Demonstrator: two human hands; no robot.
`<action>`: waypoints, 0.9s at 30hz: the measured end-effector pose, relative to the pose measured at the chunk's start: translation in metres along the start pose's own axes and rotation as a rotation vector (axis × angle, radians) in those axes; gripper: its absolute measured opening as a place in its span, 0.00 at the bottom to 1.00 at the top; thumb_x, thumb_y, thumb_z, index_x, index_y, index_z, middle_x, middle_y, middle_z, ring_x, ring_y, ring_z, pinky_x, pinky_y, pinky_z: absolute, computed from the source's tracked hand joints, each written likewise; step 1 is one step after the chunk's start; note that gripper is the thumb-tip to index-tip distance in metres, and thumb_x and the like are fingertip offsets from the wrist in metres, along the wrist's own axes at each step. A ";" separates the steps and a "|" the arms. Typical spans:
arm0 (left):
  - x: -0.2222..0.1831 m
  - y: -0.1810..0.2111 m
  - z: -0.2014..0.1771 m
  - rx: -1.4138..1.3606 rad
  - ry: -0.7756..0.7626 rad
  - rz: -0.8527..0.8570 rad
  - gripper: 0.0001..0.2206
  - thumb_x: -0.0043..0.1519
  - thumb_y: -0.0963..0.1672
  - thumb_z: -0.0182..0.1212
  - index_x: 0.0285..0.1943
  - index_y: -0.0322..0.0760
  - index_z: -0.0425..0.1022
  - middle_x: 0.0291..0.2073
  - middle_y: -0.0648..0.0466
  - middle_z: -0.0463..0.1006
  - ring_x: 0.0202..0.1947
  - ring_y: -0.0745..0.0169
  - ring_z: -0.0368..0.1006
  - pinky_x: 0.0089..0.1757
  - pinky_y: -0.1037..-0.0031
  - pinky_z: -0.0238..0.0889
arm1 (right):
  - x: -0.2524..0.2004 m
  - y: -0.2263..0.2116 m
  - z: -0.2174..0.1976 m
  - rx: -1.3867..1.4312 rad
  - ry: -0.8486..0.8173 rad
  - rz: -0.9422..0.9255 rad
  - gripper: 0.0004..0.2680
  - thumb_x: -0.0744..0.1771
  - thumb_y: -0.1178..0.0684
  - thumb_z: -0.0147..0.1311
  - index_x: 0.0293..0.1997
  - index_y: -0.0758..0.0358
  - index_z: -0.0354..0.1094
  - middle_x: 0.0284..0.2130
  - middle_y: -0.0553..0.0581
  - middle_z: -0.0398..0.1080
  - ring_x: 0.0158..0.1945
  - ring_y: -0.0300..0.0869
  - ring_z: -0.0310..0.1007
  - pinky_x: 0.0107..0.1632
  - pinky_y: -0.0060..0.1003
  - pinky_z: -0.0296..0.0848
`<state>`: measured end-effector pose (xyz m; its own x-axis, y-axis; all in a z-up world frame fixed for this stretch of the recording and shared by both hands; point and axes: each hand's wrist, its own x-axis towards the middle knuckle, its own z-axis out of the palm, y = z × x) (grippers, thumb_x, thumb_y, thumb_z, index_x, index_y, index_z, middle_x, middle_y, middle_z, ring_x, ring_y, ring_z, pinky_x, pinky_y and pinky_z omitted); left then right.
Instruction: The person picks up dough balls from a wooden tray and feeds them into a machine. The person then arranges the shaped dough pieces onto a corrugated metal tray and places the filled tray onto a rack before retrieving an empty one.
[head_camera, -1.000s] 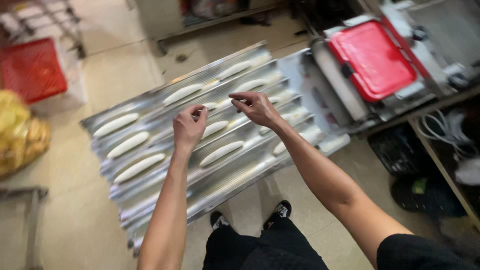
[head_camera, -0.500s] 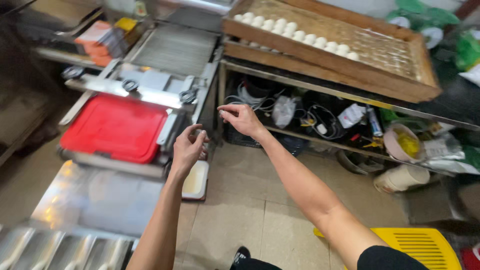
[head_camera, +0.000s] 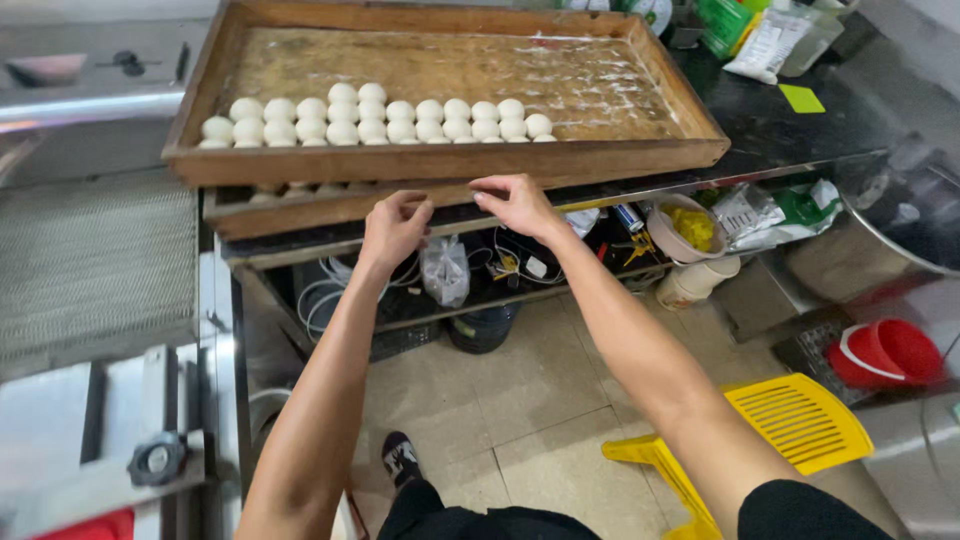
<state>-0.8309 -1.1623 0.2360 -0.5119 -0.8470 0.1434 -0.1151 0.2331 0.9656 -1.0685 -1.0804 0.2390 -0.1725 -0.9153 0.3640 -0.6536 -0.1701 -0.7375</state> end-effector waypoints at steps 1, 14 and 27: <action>0.036 -0.002 0.003 0.015 -0.028 0.021 0.15 0.62 0.46 0.64 0.54 0.33 0.78 0.36 0.48 0.85 0.32 0.63 0.80 0.31 0.70 0.76 | 0.018 0.011 -0.009 -0.046 0.029 0.016 0.11 0.66 0.51 0.60 0.53 0.62 0.77 0.44 0.57 0.81 0.47 0.39 0.80 0.52 0.35 0.76; 0.376 -0.060 0.163 0.774 -0.310 0.427 0.21 0.57 0.51 0.70 0.49 0.30 0.81 0.47 0.36 0.80 0.49 0.38 0.76 0.48 0.57 0.70 | 0.133 0.166 -0.116 -0.288 0.128 0.355 0.16 0.62 0.50 0.66 0.53 0.61 0.76 0.44 0.59 0.80 0.47 0.43 0.81 0.51 0.38 0.78; 0.396 -0.044 0.164 0.651 -0.613 0.578 0.21 0.45 0.44 0.79 0.45 0.33 0.78 0.39 0.44 0.82 0.41 0.42 0.78 0.44 0.58 0.72 | 0.208 0.214 -0.114 -0.404 -0.440 0.155 0.21 0.54 0.46 0.67 0.49 0.60 0.77 0.42 0.67 0.79 0.46 0.57 0.78 0.53 0.46 0.75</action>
<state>-1.1680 -1.4298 0.2152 -0.9548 -0.1828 0.2345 -0.0575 0.8873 0.4575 -1.3288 -1.2658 0.2220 -0.0241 -0.9977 -0.0626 -0.8875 0.0502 -0.4580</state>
